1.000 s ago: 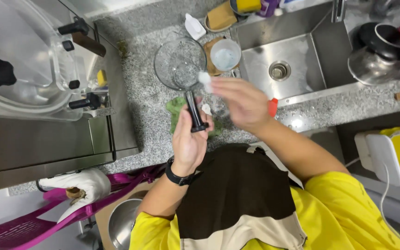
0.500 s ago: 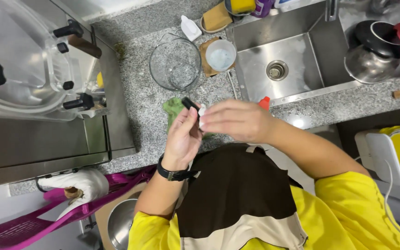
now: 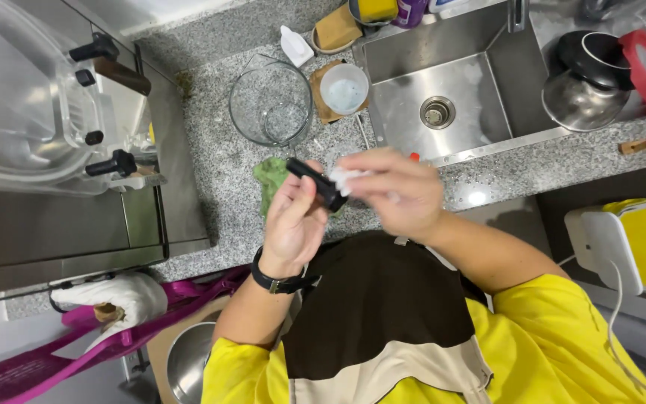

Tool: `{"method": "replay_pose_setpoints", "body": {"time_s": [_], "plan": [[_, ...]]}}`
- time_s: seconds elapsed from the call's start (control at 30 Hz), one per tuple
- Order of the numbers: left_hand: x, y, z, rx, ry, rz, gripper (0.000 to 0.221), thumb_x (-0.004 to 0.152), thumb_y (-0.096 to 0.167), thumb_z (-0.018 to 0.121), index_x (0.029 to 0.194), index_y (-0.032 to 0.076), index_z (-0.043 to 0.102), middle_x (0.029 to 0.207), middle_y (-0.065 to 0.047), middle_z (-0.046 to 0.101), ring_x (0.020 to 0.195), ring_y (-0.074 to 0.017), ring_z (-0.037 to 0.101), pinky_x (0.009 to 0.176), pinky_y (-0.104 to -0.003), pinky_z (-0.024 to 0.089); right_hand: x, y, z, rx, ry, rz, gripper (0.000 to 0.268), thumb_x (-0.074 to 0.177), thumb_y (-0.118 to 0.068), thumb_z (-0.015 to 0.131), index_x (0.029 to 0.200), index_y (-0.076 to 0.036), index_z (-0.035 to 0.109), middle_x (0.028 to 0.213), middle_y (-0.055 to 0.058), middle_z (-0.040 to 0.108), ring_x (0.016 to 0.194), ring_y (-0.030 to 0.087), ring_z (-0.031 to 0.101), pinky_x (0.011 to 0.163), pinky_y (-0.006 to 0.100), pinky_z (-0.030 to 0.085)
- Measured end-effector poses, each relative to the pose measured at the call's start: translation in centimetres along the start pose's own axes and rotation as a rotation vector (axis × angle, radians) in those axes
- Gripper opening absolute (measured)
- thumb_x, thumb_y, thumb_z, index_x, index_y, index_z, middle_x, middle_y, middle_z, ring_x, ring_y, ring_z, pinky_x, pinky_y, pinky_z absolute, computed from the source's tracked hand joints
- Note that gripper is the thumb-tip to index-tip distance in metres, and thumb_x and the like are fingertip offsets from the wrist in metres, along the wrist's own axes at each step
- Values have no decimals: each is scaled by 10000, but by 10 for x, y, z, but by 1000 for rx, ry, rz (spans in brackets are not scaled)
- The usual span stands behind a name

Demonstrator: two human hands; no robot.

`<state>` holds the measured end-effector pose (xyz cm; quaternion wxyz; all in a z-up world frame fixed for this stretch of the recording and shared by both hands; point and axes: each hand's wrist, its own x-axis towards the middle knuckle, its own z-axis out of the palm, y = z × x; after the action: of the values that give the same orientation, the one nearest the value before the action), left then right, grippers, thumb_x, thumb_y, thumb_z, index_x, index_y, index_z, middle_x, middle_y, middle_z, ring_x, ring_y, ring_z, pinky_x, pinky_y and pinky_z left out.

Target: Using a screwdriver to remove or tighten screws on a metal machine in a kitchen environment

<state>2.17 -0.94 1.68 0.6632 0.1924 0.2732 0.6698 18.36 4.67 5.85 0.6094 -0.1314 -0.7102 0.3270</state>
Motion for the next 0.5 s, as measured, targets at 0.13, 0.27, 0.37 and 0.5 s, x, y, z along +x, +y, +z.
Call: {"method": "replay_pose_setpoints", "body": {"time_s": [0.13,0.27,0.37,0.5], "plan": [[3,-12,-12,21,-13,28,263,1021,201,636,1190,3,599,1055,-178,729,1009,-252,726,988,-361,561,8,-15,1,43,-63,47,237,894,111,710,1102,14,765,1097,197,774,1067,351,749,936,466,621],[-2,-17,-3,-31,11,64,267,1016,199,647,1174,-7,586,1014,-140,727,975,-220,726,958,-337,571,5,-12,-1,-1,2,-2,180,860,79,773,1014,-12,801,1018,148,799,971,319,778,841,412,643],[-3,-18,5,-65,29,100,281,1018,224,647,1181,11,565,1004,-145,733,989,-221,724,947,-335,572,1,-9,0,-133,44,-133,186,841,105,784,971,-26,810,1015,132,807,947,303,783,830,397,646],[4,-15,1,-98,-6,216,281,1035,248,616,1212,50,527,1080,-152,736,1047,-229,702,997,-354,550,-1,1,-6,-176,117,-309,201,867,137,706,978,-2,798,982,168,792,906,340,760,834,434,650]]}}
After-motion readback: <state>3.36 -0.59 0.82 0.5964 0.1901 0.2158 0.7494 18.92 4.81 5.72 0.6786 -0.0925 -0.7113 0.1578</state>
